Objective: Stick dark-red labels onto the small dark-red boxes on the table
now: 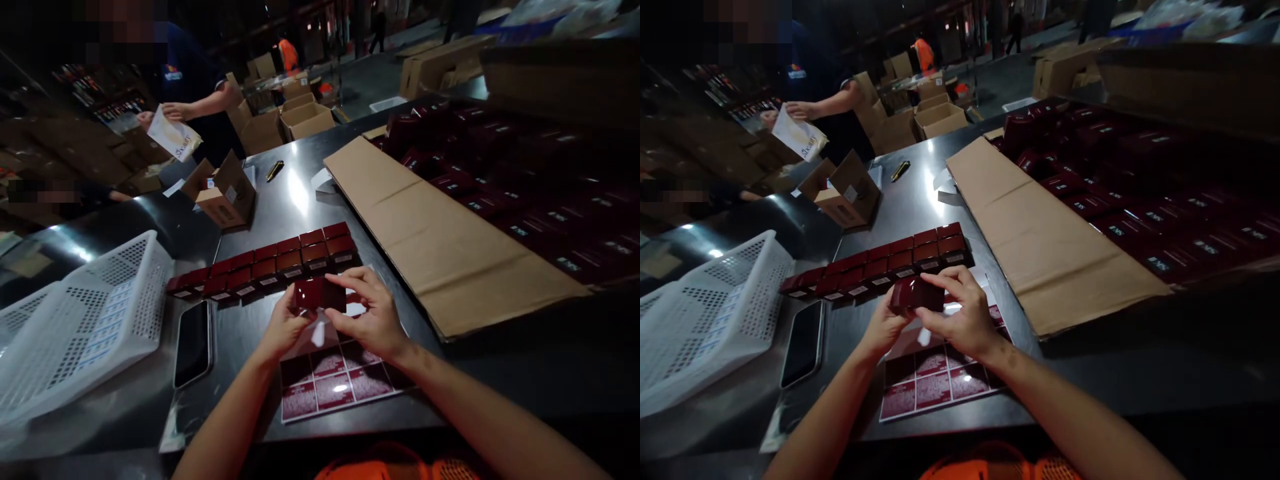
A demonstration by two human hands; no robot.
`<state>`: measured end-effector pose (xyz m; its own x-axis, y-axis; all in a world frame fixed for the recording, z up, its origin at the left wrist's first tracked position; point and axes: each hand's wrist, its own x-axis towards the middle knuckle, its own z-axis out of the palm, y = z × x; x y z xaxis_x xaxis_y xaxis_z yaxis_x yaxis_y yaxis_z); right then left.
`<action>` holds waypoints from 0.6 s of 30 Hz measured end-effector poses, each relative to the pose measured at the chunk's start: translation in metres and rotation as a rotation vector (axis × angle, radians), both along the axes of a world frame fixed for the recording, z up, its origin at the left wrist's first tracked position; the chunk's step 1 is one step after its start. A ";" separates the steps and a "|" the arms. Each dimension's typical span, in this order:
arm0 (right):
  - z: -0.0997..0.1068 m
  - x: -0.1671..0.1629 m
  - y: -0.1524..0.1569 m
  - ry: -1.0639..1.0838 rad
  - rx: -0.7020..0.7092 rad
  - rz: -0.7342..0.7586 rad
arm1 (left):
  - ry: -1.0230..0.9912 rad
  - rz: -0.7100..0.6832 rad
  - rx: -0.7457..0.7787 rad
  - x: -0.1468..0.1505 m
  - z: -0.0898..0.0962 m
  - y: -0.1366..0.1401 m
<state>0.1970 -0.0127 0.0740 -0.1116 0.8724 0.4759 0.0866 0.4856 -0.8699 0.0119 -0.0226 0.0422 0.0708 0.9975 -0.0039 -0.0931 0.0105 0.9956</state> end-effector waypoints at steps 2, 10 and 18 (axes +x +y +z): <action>-0.001 0.000 -0.001 -0.019 0.027 -0.013 | 0.041 0.000 -0.009 -0.002 0.002 0.001; -0.001 0.001 0.001 -0.087 -0.001 0.073 | 0.056 0.038 0.048 -0.006 0.008 0.002; 0.005 0.015 0.016 -0.582 0.085 0.118 | 0.360 0.072 0.205 -0.004 0.003 0.003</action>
